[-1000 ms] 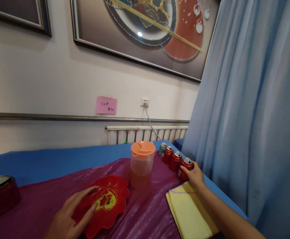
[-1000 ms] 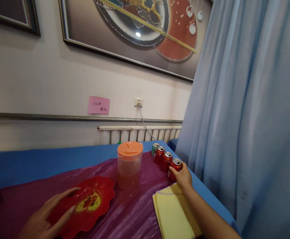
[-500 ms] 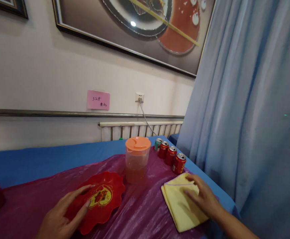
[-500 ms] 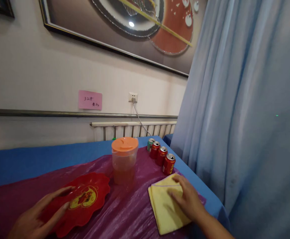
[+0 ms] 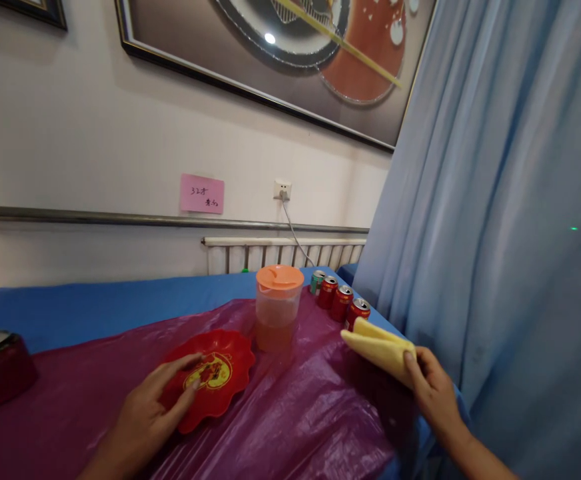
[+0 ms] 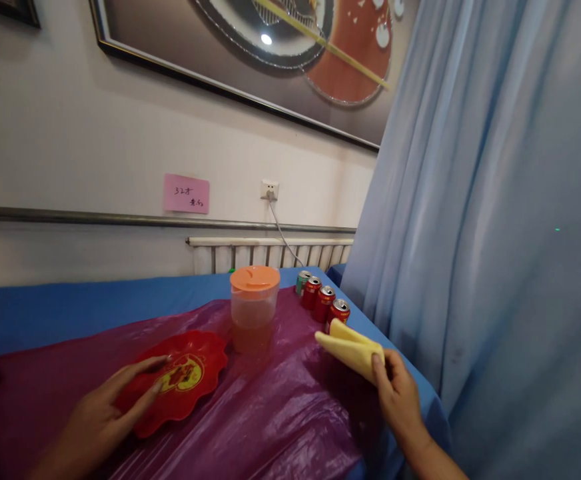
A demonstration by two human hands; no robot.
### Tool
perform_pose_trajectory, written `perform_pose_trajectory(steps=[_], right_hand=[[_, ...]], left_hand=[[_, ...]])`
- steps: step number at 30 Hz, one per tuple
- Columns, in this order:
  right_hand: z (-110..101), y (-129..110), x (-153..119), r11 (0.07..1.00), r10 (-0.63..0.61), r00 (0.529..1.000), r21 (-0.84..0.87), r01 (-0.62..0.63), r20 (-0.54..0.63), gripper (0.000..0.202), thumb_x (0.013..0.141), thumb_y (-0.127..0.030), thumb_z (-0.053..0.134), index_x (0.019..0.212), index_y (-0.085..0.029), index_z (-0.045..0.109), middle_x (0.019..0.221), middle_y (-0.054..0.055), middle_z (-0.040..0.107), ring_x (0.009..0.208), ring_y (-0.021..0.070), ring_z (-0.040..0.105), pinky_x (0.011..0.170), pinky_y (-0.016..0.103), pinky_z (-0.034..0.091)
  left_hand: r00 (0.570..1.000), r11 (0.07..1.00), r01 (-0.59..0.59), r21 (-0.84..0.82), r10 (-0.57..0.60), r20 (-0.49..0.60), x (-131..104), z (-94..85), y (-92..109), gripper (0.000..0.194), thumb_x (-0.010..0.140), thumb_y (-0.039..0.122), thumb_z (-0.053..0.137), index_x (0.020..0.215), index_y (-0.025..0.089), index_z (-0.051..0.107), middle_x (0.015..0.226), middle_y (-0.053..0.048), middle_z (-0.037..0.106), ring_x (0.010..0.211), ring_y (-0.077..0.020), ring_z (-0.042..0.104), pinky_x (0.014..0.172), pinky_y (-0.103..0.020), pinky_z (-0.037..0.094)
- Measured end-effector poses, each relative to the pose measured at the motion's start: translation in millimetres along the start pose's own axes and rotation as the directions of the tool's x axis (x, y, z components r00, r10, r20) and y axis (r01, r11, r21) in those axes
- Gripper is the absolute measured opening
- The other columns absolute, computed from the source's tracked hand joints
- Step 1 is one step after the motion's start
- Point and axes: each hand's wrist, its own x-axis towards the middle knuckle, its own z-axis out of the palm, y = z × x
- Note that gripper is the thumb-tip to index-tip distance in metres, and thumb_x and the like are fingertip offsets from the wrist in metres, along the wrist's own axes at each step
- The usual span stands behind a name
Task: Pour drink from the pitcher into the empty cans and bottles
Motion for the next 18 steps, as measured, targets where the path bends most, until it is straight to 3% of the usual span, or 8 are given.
perform_pose_trajectory(steps=[4,7,9,11,12,13,15,18], right_hand=[[-6.4,-37.0,5.2,0.993,-0.1,0.992,0.052,0.104,-0.078,0.036,0.094,-0.057,0.056,0.097,-0.024,0.068,0.09,0.006,0.071,0.083,0.0254,0.064,0.077,0.034,0.05],[21.7,-36.3,-29.0,0.935,-0.351,0.918,0.028,0.352,0.182,0.024,0.095,-0.043,0.058,0.11,-0.027,0.07,0.108,0.009,0.073,0.099,0.0276,0.067,0.089,0.037,0.051],[53.0,-17.6,-61.9,0.837,-0.48,0.761,-0.034,0.547,0.438,0.024,0.093,-0.041,0.061,0.111,-0.026,0.068,0.105,0.009,0.073,0.092,0.0258,0.068,0.082,0.035,0.053],[82.0,4.2,-90.0,0.642,-0.574,0.506,-0.03,0.766,0.644,0.021,0.089,-0.045,0.066,0.093,-0.025,0.065,0.086,0.005,0.073,0.074,0.0225,0.067,0.069,0.032,0.051],[91.6,11.5,-98.8,0.562,-0.575,0.437,-0.054,0.825,0.692,0.022,0.088,-0.045,0.068,0.088,-0.024,0.062,0.085,0.004,0.073,0.07,0.0217,0.066,0.065,0.031,0.05],[96.4,14.3,-103.2,0.518,-0.552,0.407,-0.082,0.851,0.728,0.023,0.088,-0.045,0.069,0.086,-0.024,0.06,0.085,0.004,0.073,0.069,0.021,0.066,0.063,0.03,0.048],[92.3,2.9,-98.0,0.536,-0.491,0.43,-0.126,0.835,0.757,0.028,0.086,-0.047,0.072,0.082,-0.023,0.059,0.078,0.003,0.071,0.065,0.0197,0.064,0.06,0.028,0.046],[74.2,-50.8,-69.9,0.656,-0.46,0.427,-0.026,0.754,0.778,0.027,0.087,-0.048,0.069,0.086,-0.023,0.06,0.081,0.002,0.07,0.071,0.0187,0.066,0.065,0.027,0.047]], left_hand=[[1.0,0.998,0.018,-0.061,-0.016,0.023,0.8,1.3,-4.9,0.039,0.088,0.054,0.056,0.114,0.029,0.071,0.111,-0.002,0.08,0.1,-0.0263,0.076,0.093,-0.032,0.06],[0.999,0.997,0.002,-0.075,0.001,0.039,2.2,2.0,-12.4,0.04,0.086,0.056,0.058,0.113,0.029,0.072,0.11,-0.002,0.08,0.098,-0.0262,0.077,0.089,-0.031,0.061],[0.999,0.997,0.0,-0.076,0.003,0.043,2.6,2.4,-17.1,0.041,0.085,0.056,0.06,0.113,0.029,0.073,0.11,-0.003,0.08,0.098,-0.026,0.077,0.087,-0.03,0.062],[0.999,0.997,-0.002,-0.081,0.006,0.041,2.3,3.3,-20.2,0.04,0.085,0.055,0.061,0.113,0.029,0.073,0.11,-0.003,0.08,0.097,-0.0258,0.077,0.087,-0.03,0.062],[0.999,0.996,-0.007,-0.085,0.01,0.041,1.9,4.1,-21.1,0.039,0.085,0.055,0.061,0.112,0.029,0.074,0.11,-0.003,0.08,0.097,-0.0259,0.077,0.088,-0.03,0.061],[0.999,0.996,-0.013,-0.093,0.017,0.041,1.2,5.0,-21.8,0.039,0.085,0.055,0.061,0.112,0.03,0.074,0.109,-0.003,0.081,0.096,-0.026,0.077,0.088,-0.031,0.061],[0.999,0.994,-0.022,-0.112,0.027,0.038,-0.5,7.5,-22.6,0.037,0.085,0.053,0.062,0.111,0.03,0.074,0.109,-0.003,0.08,0.097,-0.0262,0.077,0.089,-0.032,0.061],[0.999,0.99,-0.03,-0.139,0.034,0.023,-2.5,10.2,-23.6,0.035,0.086,0.05,0.063,0.112,0.029,0.073,0.11,-0.004,0.08,0.098,-0.0263,0.077,0.091,-0.033,0.061]])
